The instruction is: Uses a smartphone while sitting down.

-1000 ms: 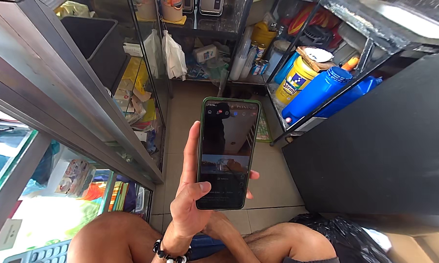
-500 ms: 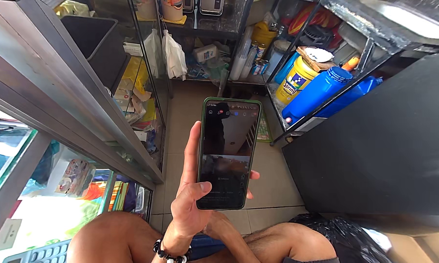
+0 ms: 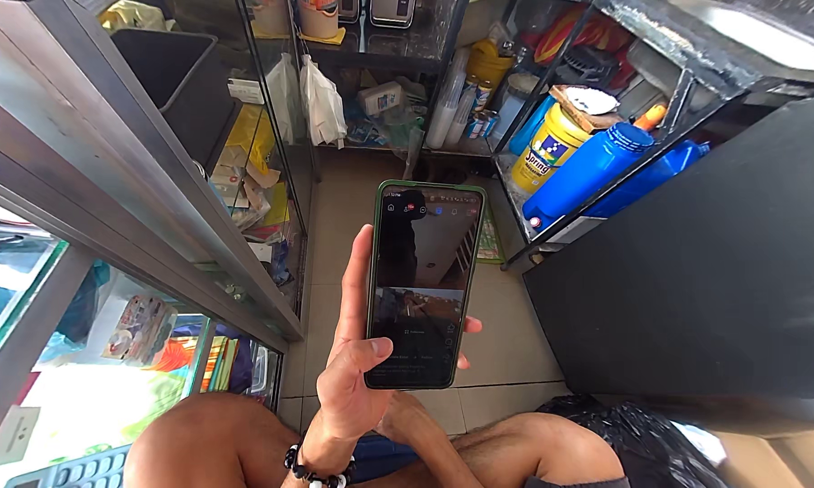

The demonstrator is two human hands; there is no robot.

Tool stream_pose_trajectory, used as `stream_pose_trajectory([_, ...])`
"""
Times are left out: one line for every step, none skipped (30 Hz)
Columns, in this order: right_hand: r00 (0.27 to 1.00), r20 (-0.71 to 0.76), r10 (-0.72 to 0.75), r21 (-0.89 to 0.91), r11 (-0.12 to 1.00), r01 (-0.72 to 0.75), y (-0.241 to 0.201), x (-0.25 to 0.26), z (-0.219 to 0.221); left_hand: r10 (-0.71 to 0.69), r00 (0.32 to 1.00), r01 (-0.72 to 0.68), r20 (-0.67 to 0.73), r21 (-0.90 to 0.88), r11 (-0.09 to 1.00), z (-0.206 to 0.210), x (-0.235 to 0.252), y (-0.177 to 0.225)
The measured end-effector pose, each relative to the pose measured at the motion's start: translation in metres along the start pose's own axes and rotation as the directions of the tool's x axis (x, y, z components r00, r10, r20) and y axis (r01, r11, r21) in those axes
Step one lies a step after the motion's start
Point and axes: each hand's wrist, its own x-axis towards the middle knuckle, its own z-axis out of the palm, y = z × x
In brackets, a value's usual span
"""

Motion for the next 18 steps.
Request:
stream_pose_trajectory([1.0,-0.006,-0.002,0.009,1.0,0.002,0.0009,0.0009,0.0008,-0.002,1.0,0.002,0.0,0.0,1.0,0.0,0.0002,0.0001])
stream_pose_trajectory([1.0,-0.006,-0.006,0.014,1.0,0.006,0.0015,0.0013,0.0011,-0.003,1.0,0.003,0.001,0.0,1.0,0.0001,0.0004,0.0002])
stream_pose_trajectory([1.0,-0.002,-0.008,0.017,1.0,0.008,0.0013,0.0007,0.0006,-0.004,1.0,0.004,0.003,-0.002,1.0,0.0001,0.0003,0.0002])
stream_pose_trajectory([1.0,0.003,-0.011,0.012,1.0,0.011,0.0016,0.0009,0.0007,-0.004,1.0,0.004,0.003,-0.005,1.0,0.0003,0.0002,0.0002])
stream_pose_trajectory([1.0,0.006,-0.011,0.008,1.0,0.011,0.0016,0.0009,0.0006,-0.002,1.0,0.002,0.001,-0.007,1.0,0.0006,0.0002,0.0001])
stream_pose_trajectory([1.0,0.008,-0.01,0.01,1.0,0.01,0.0014,0.0007,0.0004,-0.001,1.0,0.001,0.002,-0.004,1.0,0.0006,0.0002,0.0001])
stream_pose_trajectory([1.0,0.013,-0.007,0.009,1.0,0.006,0.0009,0.0004,-0.0002,0.0,1.0,0.0,0.0,-0.003,1.0,0.0005,0.0002,0.0])
stream_pose_trajectory([1.0,0.015,-0.007,0.004,1.0,0.006,0.0011,0.0007,-0.0002,0.001,1.0,-0.001,0.003,0.002,1.0,0.0003,0.0005,-0.0001])
stream_pose_trajectory([1.0,0.015,-0.008,0.002,1.0,0.007,0.0014,0.0012,0.0,0.002,1.0,-0.002,0.006,0.006,1.0,0.0001,0.0006,-0.0002])
stream_pose_trajectory([1.0,0.009,-0.009,0.002,1.0,0.009,0.002,0.0018,0.0007,0.003,1.0,-0.004,0.007,0.006,1.0,0.0,0.0005,-0.0004])
stream_pose_trajectory([1.0,0.004,-0.01,0.006,1.0,0.01,0.0027,0.0023,0.0014,0.003,1.0,-0.004,0.007,0.002,1.0,0.0001,0.0003,-0.0005])
stream_pose_trajectory([1.0,0.0,-0.011,0.01,1.0,0.011,0.0032,0.0026,0.0019,0.003,1.0,-0.003,0.007,0.0,1.0,0.0,0.0003,-0.0005])
stream_pose_trajectory([1.0,-0.006,-0.011,0.01,1.0,0.011,0.0032,0.0025,0.002,0.003,1.0,-0.003,0.006,-0.001,1.0,0.0001,0.0002,-0.0005])
stream_pose_trajectory([1.0,-0.006,-0.009,0.009,1.0,0.009,0.0025,0.0019,0.0017,0.004,1.0,-0.004,0.004,0.0,1.0,0.0001,0.0001,-0.0005])
stream_pose_trajectory([1.0,-0.001,-0.005,0.007,1.0,0.005,0.0012,0.0009,0.0008,0.002,1.0,-0.002,0.004,-0.002,1.0,0.0001,-0.0001,-0.0005])
stream_pose_trajectory([1.0,0.005,0.0,0.007,1.0,0.0,0.0001,0.0001,0.0,0.002,1.0,-0.002,0.002,-0.002,1.0,0.0003,-0.0003,-0.0006])
stream_pose_trajectory([1.0,0.005,0.001,0.003,1.0,-0.001,-0.0002,-0.0001,-0.0002,0.001,1.0,-0.001,0.001,0.001,1.0,0.0005,-0.0002,-0.0006])
stream_pose_trajectory([1.0,0.002,-0.001,0.002,1.0,0.001,0.0001,0.0001,0.0001,0.002,1.0,-0.002,-0.001,0.001,1.0,0.0006,0.0,-0.0007])
